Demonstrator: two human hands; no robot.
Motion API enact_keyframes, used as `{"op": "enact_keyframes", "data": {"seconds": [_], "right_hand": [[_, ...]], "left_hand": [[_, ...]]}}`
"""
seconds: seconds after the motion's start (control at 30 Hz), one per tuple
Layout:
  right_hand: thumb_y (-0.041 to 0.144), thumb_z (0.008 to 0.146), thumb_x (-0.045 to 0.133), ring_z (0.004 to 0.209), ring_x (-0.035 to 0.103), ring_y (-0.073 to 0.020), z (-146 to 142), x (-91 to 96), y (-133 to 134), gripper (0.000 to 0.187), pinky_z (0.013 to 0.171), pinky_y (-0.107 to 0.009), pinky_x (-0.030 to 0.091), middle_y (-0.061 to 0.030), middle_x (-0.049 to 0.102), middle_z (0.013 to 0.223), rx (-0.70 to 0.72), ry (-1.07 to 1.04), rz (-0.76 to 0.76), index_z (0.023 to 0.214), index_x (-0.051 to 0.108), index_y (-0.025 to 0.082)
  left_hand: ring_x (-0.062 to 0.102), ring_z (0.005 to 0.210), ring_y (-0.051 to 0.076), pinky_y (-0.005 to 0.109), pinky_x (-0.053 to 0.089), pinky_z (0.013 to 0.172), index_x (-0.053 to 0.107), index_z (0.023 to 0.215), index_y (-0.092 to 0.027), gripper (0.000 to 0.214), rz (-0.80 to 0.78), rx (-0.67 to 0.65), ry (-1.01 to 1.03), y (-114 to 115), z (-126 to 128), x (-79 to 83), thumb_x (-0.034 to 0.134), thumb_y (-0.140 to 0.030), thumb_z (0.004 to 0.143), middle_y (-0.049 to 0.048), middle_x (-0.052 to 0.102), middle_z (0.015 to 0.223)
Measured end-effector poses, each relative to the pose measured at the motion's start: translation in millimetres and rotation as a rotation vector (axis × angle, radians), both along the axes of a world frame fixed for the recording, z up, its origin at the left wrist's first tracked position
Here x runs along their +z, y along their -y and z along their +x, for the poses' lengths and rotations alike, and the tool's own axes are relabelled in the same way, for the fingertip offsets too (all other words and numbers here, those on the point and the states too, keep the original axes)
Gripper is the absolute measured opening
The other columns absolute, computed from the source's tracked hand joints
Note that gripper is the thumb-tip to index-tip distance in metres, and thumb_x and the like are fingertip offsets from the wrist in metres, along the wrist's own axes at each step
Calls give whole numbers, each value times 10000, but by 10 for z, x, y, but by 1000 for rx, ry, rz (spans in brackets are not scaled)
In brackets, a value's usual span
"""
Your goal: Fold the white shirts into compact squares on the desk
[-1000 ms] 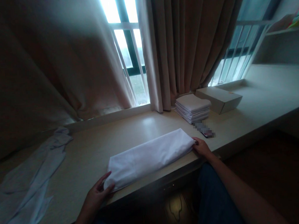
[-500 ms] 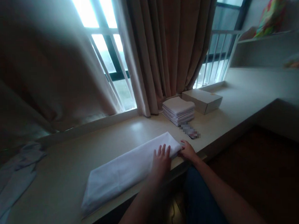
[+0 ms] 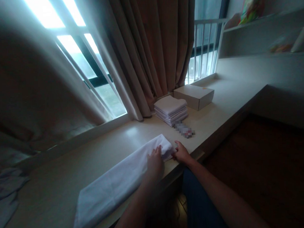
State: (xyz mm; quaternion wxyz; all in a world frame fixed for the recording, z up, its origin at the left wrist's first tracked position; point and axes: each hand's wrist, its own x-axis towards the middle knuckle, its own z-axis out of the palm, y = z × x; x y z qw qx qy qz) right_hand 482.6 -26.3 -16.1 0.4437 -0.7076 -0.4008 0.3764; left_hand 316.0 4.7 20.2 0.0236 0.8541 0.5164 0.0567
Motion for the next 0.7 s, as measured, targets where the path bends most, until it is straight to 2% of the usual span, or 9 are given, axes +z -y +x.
{"op": "enact_keyframes", "data": {"seconds": [0.1,0.2,0.33,0.43,0.5,0.63,0.7], "right_hand": [[58,599,654,586,598,-111,-15,27,-8,883,487,-203,480,-88,622,1073,-22,-82,-11,1418,343,170],[39,582,616,531,581,-103,-29,21,-23,876,468,-209,479,-82,634,1031,-40,-178,-6,1405,338,149],[52,585,609,503,577,-91,-28,-8,-33,840,464,-213,480,-89,631,1068,-59,-211,-8,1380,363,163],[89,623,599,485,566,-83,-28,-6,-36,769,454,-213,473,-100,627,1084,-81,-230,-13,1356,377,161],[100,635,581,462,551,-80,-36,5,-41,734,436,-217,462,-108,627,1070,-98,-239,-16,1340,381,143],[106,637,573,434,538,-86,-52,46,-41,692,411,-208,440,-67,649,937,-106,-248,-18,1308,408,132],[110,647,585,427,530,-85,-41,88,-19,662,401,-198,430,-43,652,883,-86,-248,-12,1290,434,144]], "left_hand": [[385,1353,224,509,303,1099,316,1463,-218,609,4,-30,-3,25,9,-25,285,-79,871,107,434,1471],[286,1408,264,613,237,1099,332,1456,-277,608,-53,-95,-29,66,75,-44,322,-113,870,69,370,1517],[188,1436,331,726,208,1034,283,1466,-353,627,-228,-84,-59,-9,122,58,396,-216,866,49,261,1568],[135,1442,369,764,173,1010,263,1461,-416,670,-306,-147,-114,-99,65,130,444,-251,838,12,197,1589],[100,1446,376,770,158,1008,212,1471,-439,716,-289,-151,-125,-108,21,113,441,-236,825,-15,142,1601],[99,1451,353,755,160,1025,169,1490,-411,703,-166,-42,-88,-25,35,-15,370,-217,844,-33,120,1603],[113,1451,344,734,140,1051,167,1497,-382,652,-123,-6,-73,28,79,-44,349,-286,879,-19,144,1599]]}}
